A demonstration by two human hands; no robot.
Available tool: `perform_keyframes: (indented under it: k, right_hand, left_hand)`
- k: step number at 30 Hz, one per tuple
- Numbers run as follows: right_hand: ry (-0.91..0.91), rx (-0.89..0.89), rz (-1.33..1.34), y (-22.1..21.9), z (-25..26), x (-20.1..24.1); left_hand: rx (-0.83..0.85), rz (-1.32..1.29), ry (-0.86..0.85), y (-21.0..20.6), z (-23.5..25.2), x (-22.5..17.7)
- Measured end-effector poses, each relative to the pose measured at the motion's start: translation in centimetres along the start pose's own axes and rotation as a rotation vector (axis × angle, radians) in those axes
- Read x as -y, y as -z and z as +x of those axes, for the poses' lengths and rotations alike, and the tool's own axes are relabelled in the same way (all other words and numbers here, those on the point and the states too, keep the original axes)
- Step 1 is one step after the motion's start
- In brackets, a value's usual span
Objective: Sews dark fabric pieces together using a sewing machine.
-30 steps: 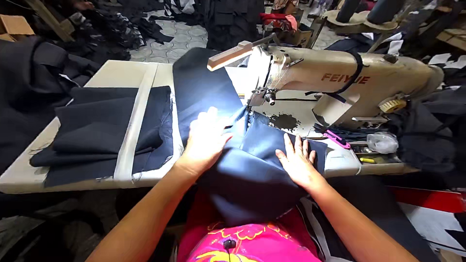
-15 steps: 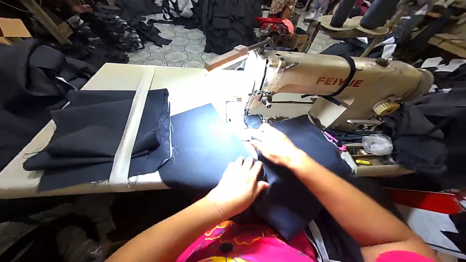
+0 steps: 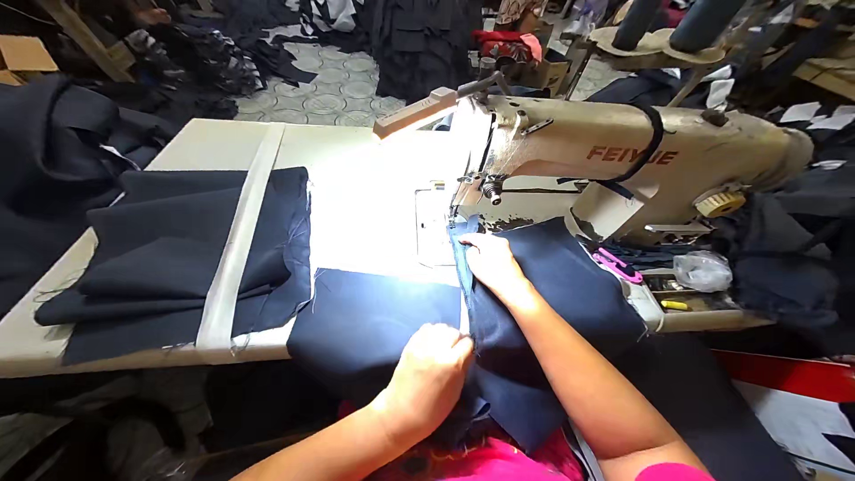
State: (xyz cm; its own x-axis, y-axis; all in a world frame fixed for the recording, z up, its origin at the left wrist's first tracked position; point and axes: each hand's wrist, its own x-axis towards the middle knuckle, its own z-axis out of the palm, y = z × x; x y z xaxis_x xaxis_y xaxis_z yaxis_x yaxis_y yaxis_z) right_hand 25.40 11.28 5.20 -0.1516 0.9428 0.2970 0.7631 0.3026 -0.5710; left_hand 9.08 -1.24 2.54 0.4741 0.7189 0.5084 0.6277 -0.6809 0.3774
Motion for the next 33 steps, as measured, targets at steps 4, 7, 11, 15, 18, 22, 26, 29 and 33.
perform_keyframes:
  k: [4, 7, 11, 15, 18, 22, 26, 29, 33]
  right_hand:
    - [-0.154, 0.086, -0.034, -0.1, 1.0, 0.3]
    - [-0.160, 0.099, -0.055, 0.0, 0.9, 0.4]
    - [-0.163, 0.151, -0.101, 0.2, 1.1, 0.1]
    - [-0.258, 0.213, -0.004, 0.4, 1.6, -0.7]
    - [-0.249, 0.211, 0.102, 0.6, 1.2, -1.0]
    - [-0.076, 0.150, 0.047, 0.9, -0.9, 0.2]
    - [0.144, 0.144, 0.083, 0.8, -3.0, 1.2]
    - [0.215, 0.152, 0.139, 0.5, -4.0, 1.7]
    - [0.299, 0.228, 0.285, -0.6, -4.2, 2.7]
  left_hand:
    - [0.545, -0.112, 0.222, 1.8, -0.2, -0.7]
    - [1.095, -0.163, 0.529, -1.5, -0.1, 2.1]
    - [1.223, -0.201, 0.595, -3.4, -1.9, 3.9]
    - [1.040, -0.277, 0.264, 3.5, -0.6, 1.5]
    - [0.583, -0.187, 0.324, 9.7, 0.5, 2.6]
    - [0.116, 0.348, 0.687, 12.7, 2.1, 8.2]
    - [0.222, 0.408, 0.937, 12.6, 0.7, 8.7]
    - [0.171, 0.456, 0.979, 11.4, -0.7, 10.5]
    - [-0.049, 0.407, 0.844, 11.5, -1.3, 12.4]
